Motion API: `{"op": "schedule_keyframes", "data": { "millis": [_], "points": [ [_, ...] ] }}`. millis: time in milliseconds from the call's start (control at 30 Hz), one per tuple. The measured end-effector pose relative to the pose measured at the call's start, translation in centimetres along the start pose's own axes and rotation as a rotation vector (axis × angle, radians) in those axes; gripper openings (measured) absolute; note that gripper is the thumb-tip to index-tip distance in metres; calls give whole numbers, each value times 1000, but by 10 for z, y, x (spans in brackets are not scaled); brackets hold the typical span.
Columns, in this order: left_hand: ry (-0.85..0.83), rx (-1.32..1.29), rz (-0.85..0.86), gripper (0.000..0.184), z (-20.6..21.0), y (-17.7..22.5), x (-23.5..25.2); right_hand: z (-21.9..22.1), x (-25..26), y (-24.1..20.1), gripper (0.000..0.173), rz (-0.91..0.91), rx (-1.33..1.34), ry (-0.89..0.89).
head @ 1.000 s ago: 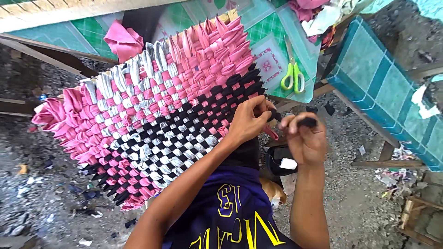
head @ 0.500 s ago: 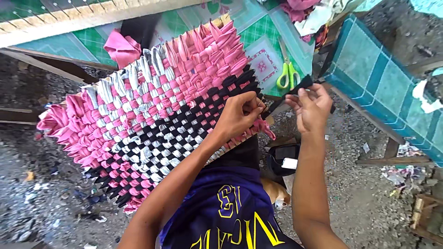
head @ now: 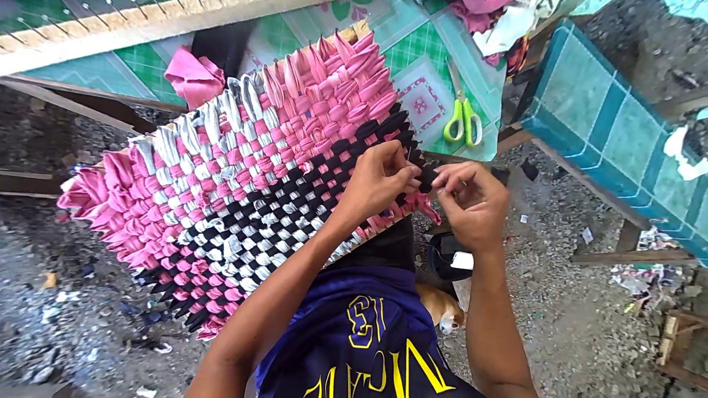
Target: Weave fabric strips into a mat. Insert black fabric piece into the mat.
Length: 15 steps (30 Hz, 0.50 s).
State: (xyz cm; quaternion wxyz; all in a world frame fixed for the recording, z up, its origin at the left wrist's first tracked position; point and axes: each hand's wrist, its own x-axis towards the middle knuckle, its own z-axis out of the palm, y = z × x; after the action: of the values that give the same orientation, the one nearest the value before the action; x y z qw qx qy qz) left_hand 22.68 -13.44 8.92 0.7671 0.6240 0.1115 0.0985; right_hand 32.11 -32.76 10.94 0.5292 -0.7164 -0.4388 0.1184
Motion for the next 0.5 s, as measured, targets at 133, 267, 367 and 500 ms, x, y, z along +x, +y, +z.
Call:
{"op": "schedule_keyframes", "data": {
  "millis": [133,267,367,500],
  "points": [
    [-22,12,-124,19,7,-2,5,9,-4,-8,11,-135,-222,-67],
    [51,184,-102,18,9,-9,11,6,-9,-6,19,-117,-170,5],
    [40,272,-90,16,10,-7,10,-2,-11,4,25,159,-249,147],
    [-35,313,-47,15,10,-7,11,-4,-9,15,32,319,-387,21]
  ]
}}
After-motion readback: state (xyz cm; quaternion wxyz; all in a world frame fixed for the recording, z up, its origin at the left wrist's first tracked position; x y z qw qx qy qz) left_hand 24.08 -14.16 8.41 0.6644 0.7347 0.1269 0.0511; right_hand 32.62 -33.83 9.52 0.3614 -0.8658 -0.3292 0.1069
